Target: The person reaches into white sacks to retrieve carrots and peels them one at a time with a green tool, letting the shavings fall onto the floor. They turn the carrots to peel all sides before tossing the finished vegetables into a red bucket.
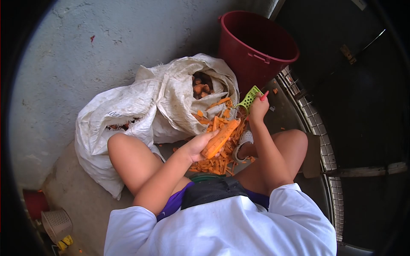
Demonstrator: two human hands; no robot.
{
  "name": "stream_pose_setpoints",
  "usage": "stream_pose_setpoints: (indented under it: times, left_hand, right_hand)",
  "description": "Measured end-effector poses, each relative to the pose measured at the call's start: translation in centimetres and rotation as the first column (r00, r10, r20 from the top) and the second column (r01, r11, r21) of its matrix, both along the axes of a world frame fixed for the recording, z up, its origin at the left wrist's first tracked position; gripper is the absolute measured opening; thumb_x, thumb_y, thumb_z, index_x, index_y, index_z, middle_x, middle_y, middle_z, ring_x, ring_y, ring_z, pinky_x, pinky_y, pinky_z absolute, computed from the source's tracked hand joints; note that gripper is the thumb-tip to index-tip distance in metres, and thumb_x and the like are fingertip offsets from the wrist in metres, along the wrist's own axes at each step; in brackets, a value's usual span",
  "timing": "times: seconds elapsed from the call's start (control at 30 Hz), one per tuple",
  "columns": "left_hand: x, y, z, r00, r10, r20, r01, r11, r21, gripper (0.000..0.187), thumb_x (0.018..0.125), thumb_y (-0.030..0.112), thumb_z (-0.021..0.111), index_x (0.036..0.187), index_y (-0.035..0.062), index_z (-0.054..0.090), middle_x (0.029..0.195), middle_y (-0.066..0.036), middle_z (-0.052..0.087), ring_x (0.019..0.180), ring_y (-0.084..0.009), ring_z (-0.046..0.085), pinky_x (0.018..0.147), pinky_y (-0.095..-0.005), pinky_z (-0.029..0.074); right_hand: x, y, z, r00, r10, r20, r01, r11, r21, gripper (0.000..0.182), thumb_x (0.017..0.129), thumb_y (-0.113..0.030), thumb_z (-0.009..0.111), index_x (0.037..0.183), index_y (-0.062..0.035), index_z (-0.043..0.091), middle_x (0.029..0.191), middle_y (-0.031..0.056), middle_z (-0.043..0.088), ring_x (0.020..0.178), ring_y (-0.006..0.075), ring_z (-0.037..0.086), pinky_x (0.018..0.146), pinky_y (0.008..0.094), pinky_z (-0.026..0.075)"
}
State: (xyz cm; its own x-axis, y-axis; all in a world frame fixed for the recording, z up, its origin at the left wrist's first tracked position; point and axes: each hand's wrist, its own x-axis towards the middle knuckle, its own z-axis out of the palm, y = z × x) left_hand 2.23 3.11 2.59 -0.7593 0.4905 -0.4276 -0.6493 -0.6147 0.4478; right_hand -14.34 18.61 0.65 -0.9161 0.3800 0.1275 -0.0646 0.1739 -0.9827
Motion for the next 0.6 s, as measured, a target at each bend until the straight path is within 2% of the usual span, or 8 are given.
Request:
stream_pose_setpoints:
  times: [0.1,0.17,0.2,0.23,0.3,0.33,0.43,0.6]
  left_hand:
    - [-0.9,-0.1,-1.2,0.991,0.097,0.096,-0.098,0.995,0.002,0.036,0.091,0.031,0.026,0.106,0.0031,0.043,0.085,-0.006,0.049,0.064,-0.0147,0.047,0.051,-0.0255,0.042]
    - [-1.3,0.0,-2.4,0.978,0.157,0.140,-0.157,0.987,-0.015,0.033,0.090,0.030,0.028,0.102,0.0041,0.045,0.083,-0.006,0.050,0.063,-0.0149,0.048,0.050,-0.0258,0.042]
    - [-1.4,0.0,-2.7,0.977,0.171,0.129,-0.169,0.985,-0.026,0.031,0.090,0.029,0.029,0.100,0.0047,0.045,0.082,-0.006,0.050,0.063,-0.0150,0.049,0.050,-0.0260,0.042]
    - [-1.5,0.1,-2.8,0.976,0.184,0.117,-0.181,0.983,-0.037,0.030,0.089,0.028,0.029,0.097,0.0053,0.046,0.081,-0.006,0.051,0.063,-0.0150,0.049,0.050,-0.0262,0.042]
    - [-1.5,-0.1,-2.2,0.982,0.168,0.087,-0.169,0.986,0.006,0.028,0.089,0.028,0.030,0.096,0.0058,0.047,0.079,-0.006,0.053,0.065,-0.0159,0.052,0.052,-0.0282,0.044]
    - [-1.4,-0.1,-2.0,0.984,0.160,0.072,-0.163,0.986,0.029,0.028,0.089,0.027,0.031,0.095,0.0060,0.048,0.078,-0.006,0.054,0.065,-0.0164,0.053,0.052,-0.0292,0.045]
    - [-1.4,0.3,-2.0,0.920,0.303,0.247,-0.322,0.946,0.040,0.025,0.088,0.025,0.034,0.096,0.0061,0.049,0.083,-0.004,0.056,0.068,-0.0156,0.056,0.058,-0.0295,0.048]
    - [-1.3,0.6,-2.2,0.926,0.309,0.217,-0.332,0.940,0.078,0.027,0.089,0.024,0.030,0.096,0.0052,0.048,0.083,-0.007,0.056,0.071,-0.0175,0.056,0.059,-0.0302,0.048]
  right_hand:
    - [1.7,-1.5,1.5,0.985,0.142,-0.097,-0.166,0.934,-0.316,0.022,0.086,-0.020,0.047,0.073,-0.0014,0.048,0.057,-0.0018,0.047,0.043,0.0062,0.037,0.041,0.0233,0.031]
    - [3.3,-2.4,1.0,0.949,0.297,-0.111,-0.313,0.931,-0.190,0.021,0.086,-0.022,0.048,0.075,-0.0035,0.048,0.059,-0.0029,0.046,0.048,0.0043,0.041,0.044,0.0213,0.034]
    - [5.8,-3.6,3.8,0.931,0.363,-0.046,-0.362,0.894,-0.263,0.021,0.086,-0.022,0.048,0.078,-0.0033,0.048,0.061,-0.0029,0.046,0.051,0.0040,0.041,0.046,0.0206,0.035]
    - [5.9,-4.3,2.0,0.919,0.386,-0.079,-0.394,0.905,-0.162,0.021,0.087,-0.021,0.046,0.075,-0.0035,0.045,0.061,-0.0017,0.046,0.054,0.0069,0.041,0.049,0.0240,0.037]
    - [8.4,-5.4,3.6,0.882,0.472,-0.001,-0.468,0.874,-0.133,0.021,0.087,-0.021,0.046,0.076,-0.0030,0.045,0.062,0.0007,0.048,0.055,0.0079,0.043,0.050,0.0251,0.039]
    - [9.1,-5.7,3.4,0.872,0.489,-0.027,-0.489,0.863,-0.128,0.021,0.087,-0.021,0.046,0.076,-0.0026,0.046,0.061,0.0014,0.047,0.055,0.0082,0.042,0.051,0.0256,0.038]
    - [9.4,-6.0,2.6,0.851,0.523,-0.041,-0.525,0.847,-0.080,0.021,0.087,-0.020,0.046,0.076,-0.0017,0.046,0.061,0.0024,0.047,0.055,0.0089,0.041,0.051,0.0265,0.037]
    - [9.6,-6.2,2.2,0.872,0.490,-0.011,-0.490,0.872,0.009,0.019,0.086,-0.017,0.046,0.077,-0.0009,0.048,0.058,0.0060,0.047,0.054,0.0119,0.041,0.053,0.0280,0.037]
